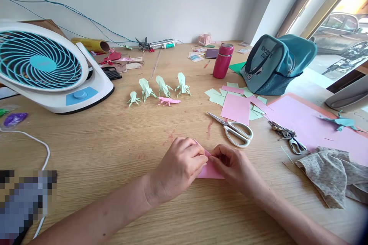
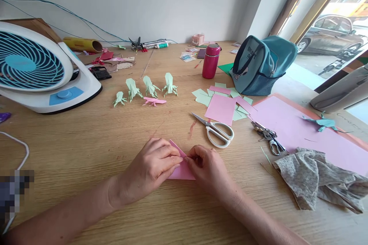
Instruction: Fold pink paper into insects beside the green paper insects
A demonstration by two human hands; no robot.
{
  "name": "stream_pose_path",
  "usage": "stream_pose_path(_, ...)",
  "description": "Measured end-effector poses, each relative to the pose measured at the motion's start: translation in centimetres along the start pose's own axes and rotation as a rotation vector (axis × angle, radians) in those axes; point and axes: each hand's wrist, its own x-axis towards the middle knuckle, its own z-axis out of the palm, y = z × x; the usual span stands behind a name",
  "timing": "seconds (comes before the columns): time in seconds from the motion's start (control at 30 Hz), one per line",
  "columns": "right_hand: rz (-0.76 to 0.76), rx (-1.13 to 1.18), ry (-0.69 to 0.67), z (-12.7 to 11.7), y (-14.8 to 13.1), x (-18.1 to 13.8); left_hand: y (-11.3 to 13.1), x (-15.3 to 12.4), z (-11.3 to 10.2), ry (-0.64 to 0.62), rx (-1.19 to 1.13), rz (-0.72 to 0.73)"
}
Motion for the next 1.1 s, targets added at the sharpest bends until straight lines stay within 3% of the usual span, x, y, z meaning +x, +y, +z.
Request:
stream_pose_path(0.37,-0.005,-0.351,-0.005,-0.4,0.1,0.4,-0.2,-0.9,2.6,-0.153,0.023,-0.015)
stream_pose_path(0.77,-0.011,-0.428,-0.025,-0.3,0.2,0.3,-0.3,-1.2,3.2,-0.146,-0.017,-0.003)
stream_pose_path(1.1,-0.052,-0.460,0.036,-0.3,0.6,0.3,-0.2,-1.0,3.1,-0.194,-0.012,-0.024)
